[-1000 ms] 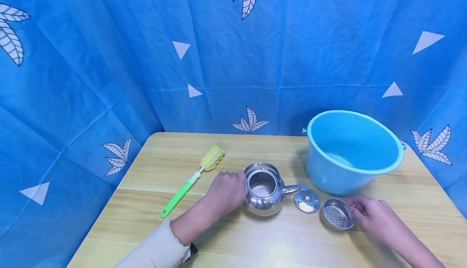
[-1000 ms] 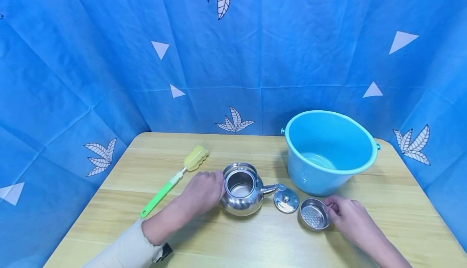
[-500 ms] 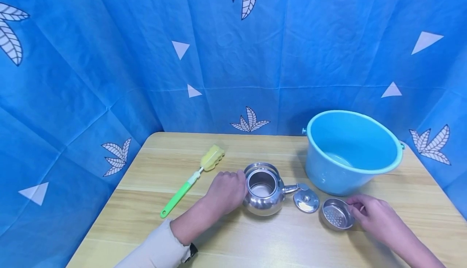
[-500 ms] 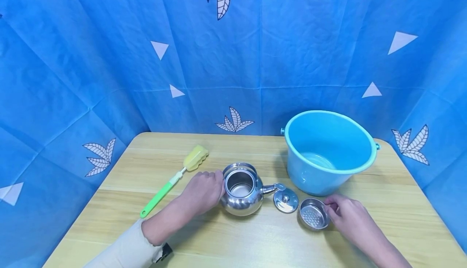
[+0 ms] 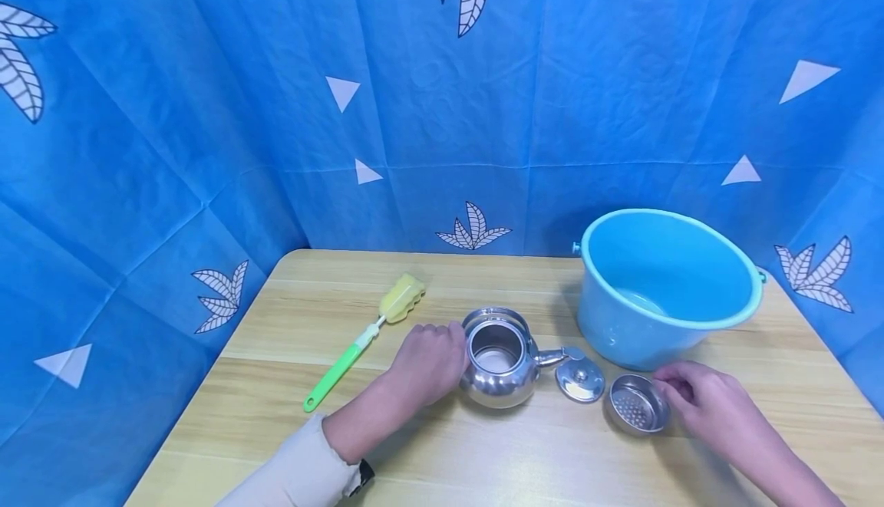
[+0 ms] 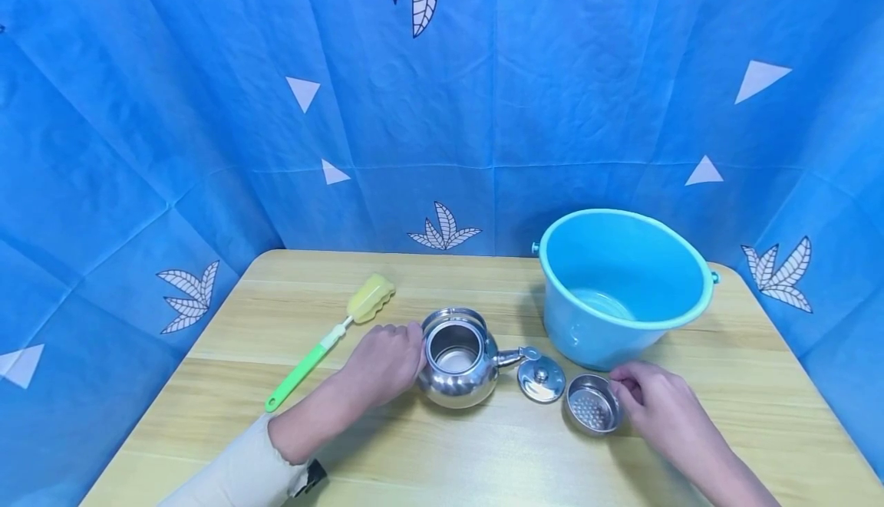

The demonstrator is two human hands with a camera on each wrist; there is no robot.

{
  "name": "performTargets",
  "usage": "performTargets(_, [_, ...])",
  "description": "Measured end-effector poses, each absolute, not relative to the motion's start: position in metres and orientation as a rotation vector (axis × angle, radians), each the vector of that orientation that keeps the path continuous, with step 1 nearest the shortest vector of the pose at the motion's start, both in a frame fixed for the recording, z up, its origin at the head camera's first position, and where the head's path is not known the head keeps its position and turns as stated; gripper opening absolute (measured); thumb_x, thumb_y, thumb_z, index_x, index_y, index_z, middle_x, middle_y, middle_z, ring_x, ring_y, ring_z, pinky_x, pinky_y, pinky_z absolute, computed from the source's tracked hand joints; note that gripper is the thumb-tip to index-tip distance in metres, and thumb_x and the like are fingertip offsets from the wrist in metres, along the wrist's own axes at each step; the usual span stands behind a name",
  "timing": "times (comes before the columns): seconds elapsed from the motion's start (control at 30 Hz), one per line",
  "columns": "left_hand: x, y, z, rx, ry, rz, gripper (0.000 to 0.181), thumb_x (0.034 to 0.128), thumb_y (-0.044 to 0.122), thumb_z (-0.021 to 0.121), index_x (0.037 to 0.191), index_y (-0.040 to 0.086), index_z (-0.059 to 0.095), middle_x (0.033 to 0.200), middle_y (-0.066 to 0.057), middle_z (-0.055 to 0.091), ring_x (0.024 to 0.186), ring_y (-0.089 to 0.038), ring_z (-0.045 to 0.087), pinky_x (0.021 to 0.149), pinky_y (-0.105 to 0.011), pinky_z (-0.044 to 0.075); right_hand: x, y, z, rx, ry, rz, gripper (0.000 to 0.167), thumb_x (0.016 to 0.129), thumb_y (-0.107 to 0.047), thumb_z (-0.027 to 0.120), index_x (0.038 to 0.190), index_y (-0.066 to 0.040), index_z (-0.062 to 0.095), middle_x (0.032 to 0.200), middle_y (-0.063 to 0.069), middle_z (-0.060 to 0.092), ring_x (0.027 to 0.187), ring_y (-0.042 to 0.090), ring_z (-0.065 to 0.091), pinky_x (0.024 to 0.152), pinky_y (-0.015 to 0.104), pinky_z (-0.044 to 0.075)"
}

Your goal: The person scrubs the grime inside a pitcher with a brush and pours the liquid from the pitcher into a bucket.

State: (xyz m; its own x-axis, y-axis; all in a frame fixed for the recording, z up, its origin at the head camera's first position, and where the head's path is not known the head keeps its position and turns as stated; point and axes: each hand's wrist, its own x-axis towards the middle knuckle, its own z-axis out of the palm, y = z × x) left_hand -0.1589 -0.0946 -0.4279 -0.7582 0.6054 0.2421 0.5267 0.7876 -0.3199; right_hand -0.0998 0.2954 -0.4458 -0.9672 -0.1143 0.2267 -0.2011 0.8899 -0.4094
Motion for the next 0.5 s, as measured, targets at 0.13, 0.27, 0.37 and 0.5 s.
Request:
performTargets(0.13, [-0.159,-0.094,-0.428,-0.869,-2.648,0.342,0.033,0.1056,0.035,0.053,0.082,0.011,0.055,0.058,0.005,0.043,0.051,-0.011,0.038,0.048,-0.023,0.034,-0.099,0.292,-0.445,0.267,-2.809,0.639,0.010,0.084,-0.008,0.080,0.093,-0.011,0.077,0.084,-0.002,0.075,0.070,0.000,0.058,0.062,0.026,0.052])
performTargets(0.27, [-0.159,-0.094,-0.427,-0.869,-2.650,0.343,0.034,0.1055,0.036,0.054,0.083,0.011,0.055,0.058,0.004,0.044,0.051,-0.011,0.038,0.049,-0.023,0.035,-0.098,0.287,-0.444,0.299,-2.770,0.651,0.010,0.084,-0.008,0.081,0.092,-0.013,0.077,0.086,0.000,0.076,0.071,0.000,0.060,0.061,0.025,0.052])
performTargets(0.37, [-0.159,-0.094,-0.427,-0.870,-2.648,0.338,0.033,0.1056,0.035,0.053,0.083,0.011,0.056,0.058,0.004,0.045,0.051,-0.011,0.039,0.049,-0.023,0.036,-0.098,0.283,-0.444,0.331,-2.754,0.665,0.011,0.083,-0.008,0.081,0.091,-0.014,0.077,0.085,-0.002,0.076,0.071,-0.004,0.057,0.060,0.023,0.052])
performTargets(0.5, [-0.158,-0.095,-0.427,-0.873,-2.646,0.336,0.033,0.1057,0.034,0.053,0.084,0.010,0.056,0.058,0.004,0.045,0.051,-0.011,0.039,0.049,-0.023,0.036,-0.098,0.277,-0.443,0.377,-2.733,0.680,0.012,0.082,-0.008,0.082,0.089,-0.015,0.076,0.083,-0.004,0.075,0.072,-0.009,0.054,0.059,0.022,0.051])
